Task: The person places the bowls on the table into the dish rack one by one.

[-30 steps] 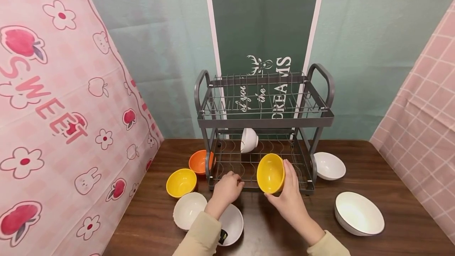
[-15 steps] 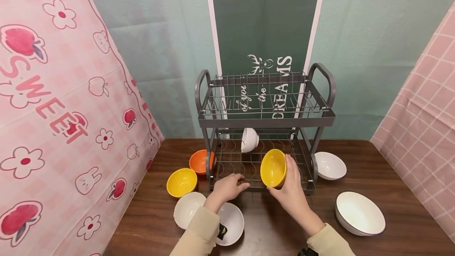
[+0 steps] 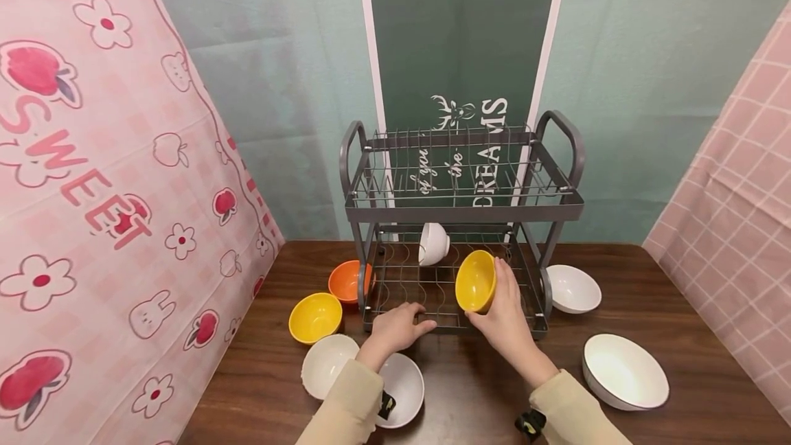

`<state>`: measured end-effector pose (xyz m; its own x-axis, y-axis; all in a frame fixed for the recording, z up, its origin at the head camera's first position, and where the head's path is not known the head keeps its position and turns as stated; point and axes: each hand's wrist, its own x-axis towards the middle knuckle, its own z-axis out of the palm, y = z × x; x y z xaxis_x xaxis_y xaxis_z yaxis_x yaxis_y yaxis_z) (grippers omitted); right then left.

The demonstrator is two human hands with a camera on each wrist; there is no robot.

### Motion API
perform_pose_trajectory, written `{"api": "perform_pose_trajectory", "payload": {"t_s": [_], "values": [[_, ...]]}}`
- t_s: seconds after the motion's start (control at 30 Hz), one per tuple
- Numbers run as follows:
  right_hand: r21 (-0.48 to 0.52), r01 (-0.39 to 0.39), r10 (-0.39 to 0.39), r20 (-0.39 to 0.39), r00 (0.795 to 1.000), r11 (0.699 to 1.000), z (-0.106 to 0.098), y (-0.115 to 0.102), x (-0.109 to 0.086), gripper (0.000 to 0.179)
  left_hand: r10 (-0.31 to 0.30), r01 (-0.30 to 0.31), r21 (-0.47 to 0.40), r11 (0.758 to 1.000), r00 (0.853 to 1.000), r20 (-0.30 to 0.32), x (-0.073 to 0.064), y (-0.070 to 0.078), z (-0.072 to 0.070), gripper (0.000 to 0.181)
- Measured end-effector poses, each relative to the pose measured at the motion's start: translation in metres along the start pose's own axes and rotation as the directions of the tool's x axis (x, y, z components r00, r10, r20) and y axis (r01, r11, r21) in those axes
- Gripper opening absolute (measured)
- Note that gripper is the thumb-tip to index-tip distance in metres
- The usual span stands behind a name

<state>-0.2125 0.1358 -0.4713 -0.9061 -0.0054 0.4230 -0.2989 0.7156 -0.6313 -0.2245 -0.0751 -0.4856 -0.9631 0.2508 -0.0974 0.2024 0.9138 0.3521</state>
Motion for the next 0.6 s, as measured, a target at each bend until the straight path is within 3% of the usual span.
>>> {"api": "perform_pose_trajectory", "payload": {"t_s": [0.27, 0.6], "values": [[-0.022, -0.001, 0.002, 0.043, 0.999, 1.0, 0.009, 0.003, 0.012, 0.114, -0.006, 0.006, 0.013, 1.0, 1.0, -0.003, -0.001, -0.002, 0.002, 0.051], [-0.079, 0.039, -0.032, 0.078, 0.996, 0.996, 0.017, 0.005, 0.045, 0.111, 0.004, -0.004, -0.007, 1.0, 1.0, 0.001, 0.001, -0.003, 0.001, 0.048]]}}
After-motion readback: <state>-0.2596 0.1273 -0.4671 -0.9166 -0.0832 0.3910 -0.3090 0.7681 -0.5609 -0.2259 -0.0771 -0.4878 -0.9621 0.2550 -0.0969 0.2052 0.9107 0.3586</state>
